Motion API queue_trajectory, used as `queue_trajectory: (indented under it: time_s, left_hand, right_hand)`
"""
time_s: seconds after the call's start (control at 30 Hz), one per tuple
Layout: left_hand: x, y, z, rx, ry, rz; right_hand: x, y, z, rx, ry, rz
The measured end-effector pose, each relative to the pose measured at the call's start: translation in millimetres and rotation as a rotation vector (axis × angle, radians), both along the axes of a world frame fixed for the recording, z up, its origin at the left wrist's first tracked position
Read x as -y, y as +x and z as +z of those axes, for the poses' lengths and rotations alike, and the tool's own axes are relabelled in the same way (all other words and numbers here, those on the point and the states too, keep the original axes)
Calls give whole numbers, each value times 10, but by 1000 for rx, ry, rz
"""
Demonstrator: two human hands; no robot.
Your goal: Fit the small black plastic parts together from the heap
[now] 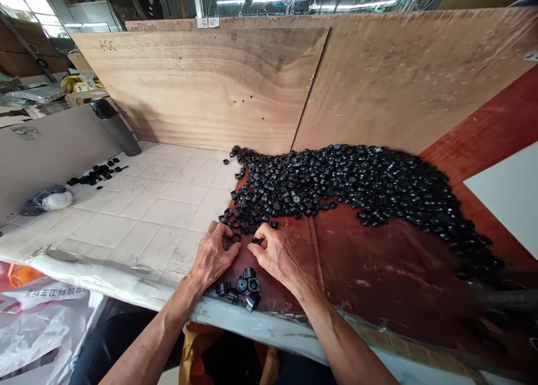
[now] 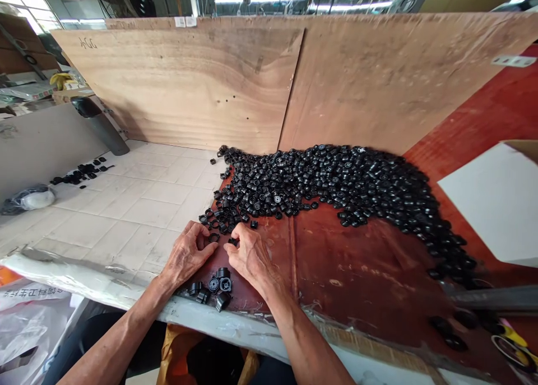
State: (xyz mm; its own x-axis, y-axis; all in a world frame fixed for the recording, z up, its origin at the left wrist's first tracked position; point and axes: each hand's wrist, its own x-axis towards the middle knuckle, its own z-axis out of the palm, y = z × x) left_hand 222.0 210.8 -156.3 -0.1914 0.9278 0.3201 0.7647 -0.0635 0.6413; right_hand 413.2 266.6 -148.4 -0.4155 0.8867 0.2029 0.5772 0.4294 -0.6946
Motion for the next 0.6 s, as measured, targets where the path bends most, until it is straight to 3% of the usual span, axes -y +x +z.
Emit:
queue_trajectory:
  time_s: [0.2,0.3,0.4,0.6]
  left_hand:
    - [-4,-15,-51,-40,-30,-64]
    - [21,-10,-41,-24,-50,-61]
    - [55,-8,-27,48,-69,-93]
    - [92,3,9,337,-86,-205]
  right_hand:
    - [-30,0,-75,-80,46,186]
    - [-16,-5,-68,-163,20,148]
    - [-6,-28,-32,-331,-29,111]
    - [14,-46,87,-349,78,270]
